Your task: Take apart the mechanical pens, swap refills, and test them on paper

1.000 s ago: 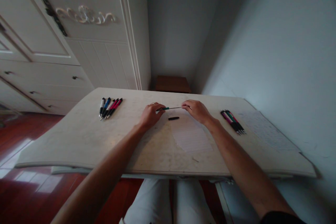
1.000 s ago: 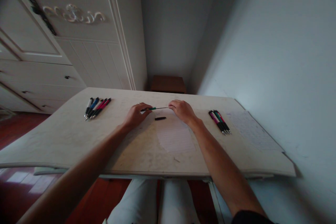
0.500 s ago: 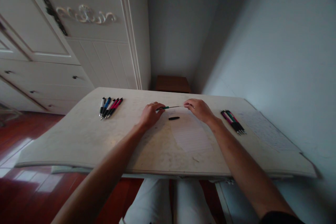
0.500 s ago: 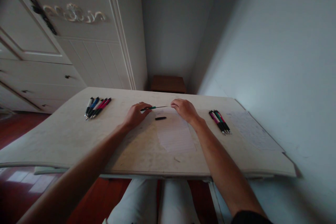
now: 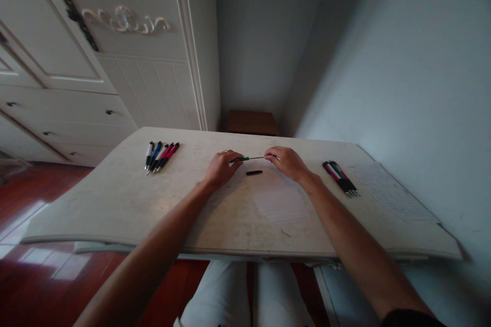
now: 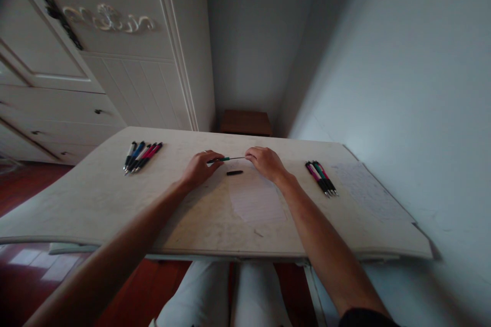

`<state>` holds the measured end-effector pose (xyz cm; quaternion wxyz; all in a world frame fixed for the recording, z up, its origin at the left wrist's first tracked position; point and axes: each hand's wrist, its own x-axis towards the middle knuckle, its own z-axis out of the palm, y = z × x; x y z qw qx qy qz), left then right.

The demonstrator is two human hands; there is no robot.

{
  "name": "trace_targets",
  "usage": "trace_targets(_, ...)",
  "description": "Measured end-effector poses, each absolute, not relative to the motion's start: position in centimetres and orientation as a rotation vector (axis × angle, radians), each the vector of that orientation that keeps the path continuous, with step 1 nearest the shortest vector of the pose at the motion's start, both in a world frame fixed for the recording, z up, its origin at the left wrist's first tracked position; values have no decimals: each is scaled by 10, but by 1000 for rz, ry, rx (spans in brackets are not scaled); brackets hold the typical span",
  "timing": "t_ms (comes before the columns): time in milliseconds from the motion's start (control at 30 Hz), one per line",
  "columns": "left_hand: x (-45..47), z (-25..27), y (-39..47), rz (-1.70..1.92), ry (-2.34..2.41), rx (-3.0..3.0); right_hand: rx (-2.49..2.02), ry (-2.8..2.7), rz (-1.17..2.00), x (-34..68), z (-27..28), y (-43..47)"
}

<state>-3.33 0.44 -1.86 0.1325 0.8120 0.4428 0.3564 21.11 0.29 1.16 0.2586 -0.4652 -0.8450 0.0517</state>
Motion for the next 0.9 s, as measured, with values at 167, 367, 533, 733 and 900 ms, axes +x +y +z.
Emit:
trace_targets(167,-33,-20,5,1015,1241,2376,-1244,-2316,137,205,10,2)
trace_targets(367,-33,-20,5,998,1241,2374,-1227,-2337,131,201,8,0)
trace_targets(533,-33,-18,4,991,1249,2380,-1239,-2353,110,200,8,-1)
trace_targets(733,-32,-19,4,994,1261,2369,-1216,-2317,150,201,9,-1)
trace_targets(900,-33,-21,6,1007,1280,2358,-1130,-2175,163,205,11,0)
